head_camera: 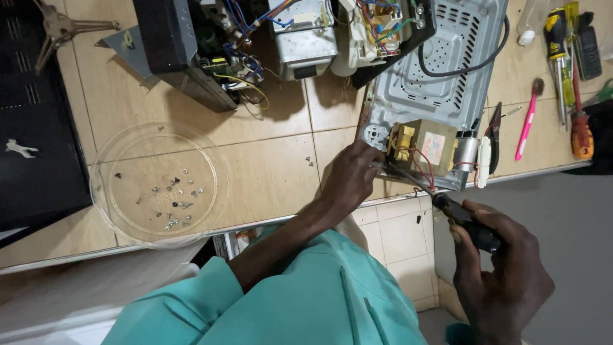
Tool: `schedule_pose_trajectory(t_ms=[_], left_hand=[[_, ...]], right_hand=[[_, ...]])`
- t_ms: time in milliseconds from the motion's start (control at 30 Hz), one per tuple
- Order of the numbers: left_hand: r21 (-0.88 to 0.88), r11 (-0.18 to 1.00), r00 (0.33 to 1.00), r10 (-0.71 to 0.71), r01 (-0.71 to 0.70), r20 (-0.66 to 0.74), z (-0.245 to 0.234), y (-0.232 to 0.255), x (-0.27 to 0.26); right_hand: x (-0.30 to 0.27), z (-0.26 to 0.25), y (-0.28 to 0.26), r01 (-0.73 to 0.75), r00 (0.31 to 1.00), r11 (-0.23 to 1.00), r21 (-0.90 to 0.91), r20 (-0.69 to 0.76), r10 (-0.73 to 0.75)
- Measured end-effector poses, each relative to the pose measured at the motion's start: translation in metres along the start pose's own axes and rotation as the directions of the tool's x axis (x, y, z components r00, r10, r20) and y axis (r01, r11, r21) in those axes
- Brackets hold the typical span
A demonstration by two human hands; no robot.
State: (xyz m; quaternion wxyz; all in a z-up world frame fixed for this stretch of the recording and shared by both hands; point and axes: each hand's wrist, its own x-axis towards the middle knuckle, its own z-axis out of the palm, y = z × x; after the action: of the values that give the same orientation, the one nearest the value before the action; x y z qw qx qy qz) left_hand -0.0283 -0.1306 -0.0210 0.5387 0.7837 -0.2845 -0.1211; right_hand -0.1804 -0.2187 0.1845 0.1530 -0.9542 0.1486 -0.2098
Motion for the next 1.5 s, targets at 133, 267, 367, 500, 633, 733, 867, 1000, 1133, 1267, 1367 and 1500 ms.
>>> schedule_pose_trajectory(t_ms=[133,267,367,500,633,733,867,1000,1133,1267,1367,1500], left_hand=[[-0.011,0.999,0.999,0.039,-0.039,-0.002,0.002,-0.002,0.001],[-0.006,0.999,0.999,0.032,-0.032,0.012,0.003,-0.006,0.001],[0.009,1.0,1.0,0.007,-0.007,0.026,0.002,-0.003,0.0],[0.014,1.0,0.999,0.015,-0.015,0.028,0.001,-0.004,0.0],[-0.035,0.997,0.998,0.064,-0.064,-0.004,0.002,-0.009,-0.003],[-0.032,0.999,1.0,0.028,-0.027,0.014,0.0,-0.004,-0.001],[-0.036,0.999,1.0,0.023,-0.022,0.016,-0.001,-0.004,-0.001],[-0.04,0.998,0.999,0.043,-0.043,0.0,0.005,-0.01,-0.001],[-0.051,0.998,0.999,0.036,-0.037,-0.016,0.005,-0.01,-0.001],[-0.057,0.998,1.0,0.027,-0.027,0.001,0.003,-0.009,-0.003],[-0.093,0.993,0.997,0.063,-0.067,-0.048,-0.001,-0.009,-0.006],[-0.176,0.978,0.993,0.104,-0.111,-0.048,-0.01,-0.003,-0.008]], right_hand=[[-0.002,0.003,0.003,-0.039,0.999,0.997,-0.072,0.01,0.04],[0.001,0.004,0.001,-0.014,1.0,1.0,-0.005,0.005,0.014],[0.002,0.005,-0.002,-0.027,1.0,0.998,-0.053,-0.01,0.027],[0.004,0.009,-0.002,-0.05,0.998,0.999,-0.02,-0.03,0.049],[0.004,0.015,0.006,-0.148,0.987,0.985,-0.086,-0.081,0.141],[0.015,0.015,0.001,-0.128,0.991,0.987,-0.1,-0.052,0.123],[0.015,0.015,0.016,-0.05,0.998,0.986,-0.161,-0.053,0.043],[0.021,0.007,0.009,-0.038,0.999,0.99,-0.139,-0.018,0.035],[0.018,0.003,0.01,-0.099,0.994,0.994,-0.05,-0.058,0.096],[0.024,-0.004,-0.015,-0.131,0.988,0.984,0.122,-0.072,0.14],[0.02,-0.009,-0.017,-0.193,0.977,0.969,0.157,-0.06,0.204],[0.012,-0.011,-0.004,-0.232,0.963,0.955,0.186,-0.092,0.252]])
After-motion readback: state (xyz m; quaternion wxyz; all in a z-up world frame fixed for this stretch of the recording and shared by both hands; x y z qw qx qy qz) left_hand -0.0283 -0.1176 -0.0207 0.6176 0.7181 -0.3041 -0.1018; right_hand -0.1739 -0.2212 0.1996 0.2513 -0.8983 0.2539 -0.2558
